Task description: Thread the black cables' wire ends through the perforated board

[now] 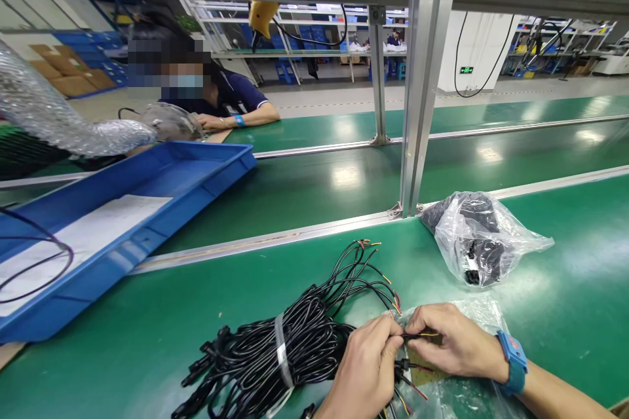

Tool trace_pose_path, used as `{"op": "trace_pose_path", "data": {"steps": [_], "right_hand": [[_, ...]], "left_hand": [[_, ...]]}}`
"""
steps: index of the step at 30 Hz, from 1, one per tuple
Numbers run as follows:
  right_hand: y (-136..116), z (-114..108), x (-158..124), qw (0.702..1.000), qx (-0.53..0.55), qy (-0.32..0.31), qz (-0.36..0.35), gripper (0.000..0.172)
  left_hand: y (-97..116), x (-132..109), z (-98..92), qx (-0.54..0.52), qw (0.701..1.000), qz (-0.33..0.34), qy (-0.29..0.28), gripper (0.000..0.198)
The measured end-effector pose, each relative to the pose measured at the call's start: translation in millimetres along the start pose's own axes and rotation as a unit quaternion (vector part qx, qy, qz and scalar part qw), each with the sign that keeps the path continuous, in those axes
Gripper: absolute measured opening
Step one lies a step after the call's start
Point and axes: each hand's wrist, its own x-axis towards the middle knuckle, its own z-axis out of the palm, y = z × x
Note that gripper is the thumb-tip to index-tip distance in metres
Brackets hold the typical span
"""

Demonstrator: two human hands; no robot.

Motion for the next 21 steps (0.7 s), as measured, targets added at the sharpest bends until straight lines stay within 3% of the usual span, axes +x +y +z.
{"op": "trace_pose_path", "data": {"steps": [12, 21], "right_hand": [[0.4, 11.7, 3.5, 1.000, 0.017, 0.000, -0.018, 0.006], [-4.6, -5.3, 2.6, 0.999, -0.029, -0.021, -0.008, 0.011]], "left_hand": [[0.2, -3.1, 6.9, 0.008, 0.999, -0.034, 0.015, 0.023], [1.7, 1.0, 1.1, -0.009, 1.000, -0.012, 0.017, 0.022]]}}
